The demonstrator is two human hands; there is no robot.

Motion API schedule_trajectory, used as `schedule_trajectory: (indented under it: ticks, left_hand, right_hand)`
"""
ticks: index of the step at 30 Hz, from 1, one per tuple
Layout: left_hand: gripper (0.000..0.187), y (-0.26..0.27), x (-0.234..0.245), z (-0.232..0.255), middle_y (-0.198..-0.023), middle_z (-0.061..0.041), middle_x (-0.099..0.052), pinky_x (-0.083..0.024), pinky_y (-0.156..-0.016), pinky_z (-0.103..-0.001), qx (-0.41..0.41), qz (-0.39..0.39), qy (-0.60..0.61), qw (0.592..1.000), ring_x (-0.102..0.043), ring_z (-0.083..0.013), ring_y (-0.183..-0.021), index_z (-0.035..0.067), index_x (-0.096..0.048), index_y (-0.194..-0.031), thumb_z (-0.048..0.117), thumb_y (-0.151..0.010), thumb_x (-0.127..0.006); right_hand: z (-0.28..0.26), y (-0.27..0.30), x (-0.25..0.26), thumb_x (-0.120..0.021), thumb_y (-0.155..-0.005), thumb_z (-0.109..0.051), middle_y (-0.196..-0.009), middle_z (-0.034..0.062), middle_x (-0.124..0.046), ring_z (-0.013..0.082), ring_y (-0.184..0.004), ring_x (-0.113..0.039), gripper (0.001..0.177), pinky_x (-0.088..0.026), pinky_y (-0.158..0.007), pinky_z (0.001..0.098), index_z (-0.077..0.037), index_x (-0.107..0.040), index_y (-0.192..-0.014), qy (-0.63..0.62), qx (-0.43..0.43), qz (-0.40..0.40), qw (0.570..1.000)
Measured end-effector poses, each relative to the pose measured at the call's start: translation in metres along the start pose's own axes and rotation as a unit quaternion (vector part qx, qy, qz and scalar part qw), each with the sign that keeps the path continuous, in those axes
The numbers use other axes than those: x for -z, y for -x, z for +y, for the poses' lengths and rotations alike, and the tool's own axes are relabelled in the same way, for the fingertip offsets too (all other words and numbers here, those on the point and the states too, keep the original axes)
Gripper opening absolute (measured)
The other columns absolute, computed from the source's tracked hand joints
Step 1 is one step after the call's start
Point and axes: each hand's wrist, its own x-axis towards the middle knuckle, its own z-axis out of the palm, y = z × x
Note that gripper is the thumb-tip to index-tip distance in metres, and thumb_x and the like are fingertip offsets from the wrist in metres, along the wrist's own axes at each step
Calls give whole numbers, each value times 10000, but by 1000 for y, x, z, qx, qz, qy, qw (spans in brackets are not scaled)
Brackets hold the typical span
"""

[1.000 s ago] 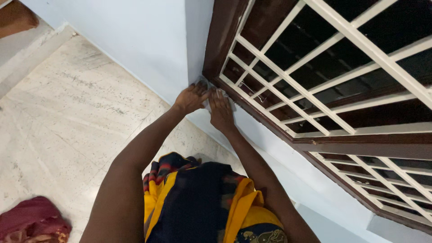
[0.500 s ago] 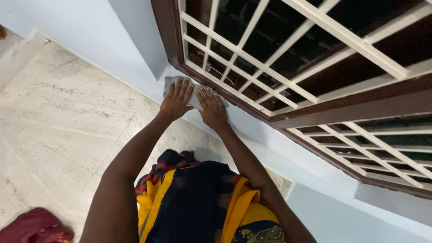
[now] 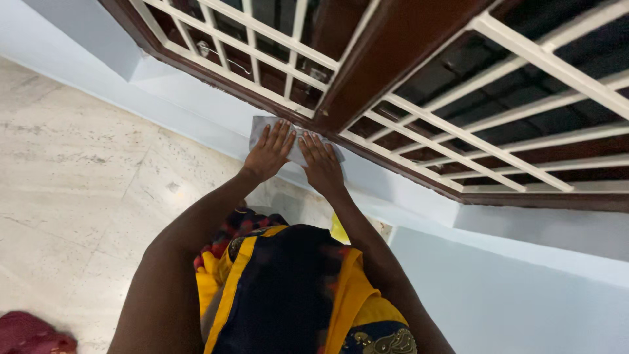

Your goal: The person wipes the wooden frame of a window and the adjacent white wall using a cloth, reaching into the corners and along the lower edges.

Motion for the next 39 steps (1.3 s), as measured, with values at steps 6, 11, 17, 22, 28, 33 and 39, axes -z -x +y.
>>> schedule_trajectory:
  ticks: [6,11,17,22,28,33,39]
  left_hand:
    - [809,-35,12,103,-1663,-245,-257,-199,-1240,-567,-26,29,46,998,-200,-408,-1555,40,-323,-1607,493,-982,-567]
    - [787,-66,27,170,-1669,-247,-230,-207,-1238,-573,-73,5,103,992,-194,-412,-1557,41,-312,-1597,453,-974,-561]
    - [510,-78,24,206,-1652,-275,-242,-207,-1232,-567,-163,63,100,980,-220,-435,-1537,100,-455,-1475,256,-992,-507]
    - [303,-79,45,207,-1695,-263,-244,-185,-1271,-561,-169,43,52,983,-187,-418,-1574,107,-545,-1274,283,-1027,-554]
    - [824,-77,76,223,-1601,-318,-260,-181,-1220,-615,-95,-34,224,969,-180,-494,-1509,-29,-510,-1269,638,-820,-692]
    - [469,-90,44,237,-1601,-253,-373,-258,-1197,-574,-67,34,157,985,-288,-436,-1513,54,-588,-1248,377,-919,-674]
    - [298,-82,65,198,-1362,-122,-674,-494,-1052,-446,-59,-4,525,849,-634,-269,-1235,65,-726,-1130,301,-986,-617]
  right_hand:
    - [62,86,28,-737,-869,-285,-1671,74,-339,254,-1545,-316,824,-259,-1238,511,-129,-373,-1592,29,-29,8,999]
    - [104,150,53,-729,-874,-278,-1657,91,-341,258,-1533,-308,810,-254,-1225,517,-115,-378,-1585,71,-56,-1,996]
    - [157,217,60,-737,-831,-194,-1634,88,-381,293,-1518,-321,745,-260,-1196,520,-191,-472,-1527,50,-103,4,993]
    - [186,254,59,-759,-865,-31,-1324,122,-705,316,-1318,-626,315,-511,-1103,409,-80,-736,-1175,-214,-134,159,955]
    - [181,272,80,-715,-1005,-102,-1016,83,-765,131,-899,-644,178,-542,-859,311,-13,-762,-1152,-388,-308,172,851]
    - [167,261,95,-634,-1029,-163,-948,20,-708,83,-806,-649,192,-613,-733,304,-10,-725,-1101,-509,-338,216,761]
    - [164,279,116,-652,-1050,-146,-884,19,-683,79,-787,-608,191,-557,-764,272,12,-750,-1094,-496,-349,266,749]
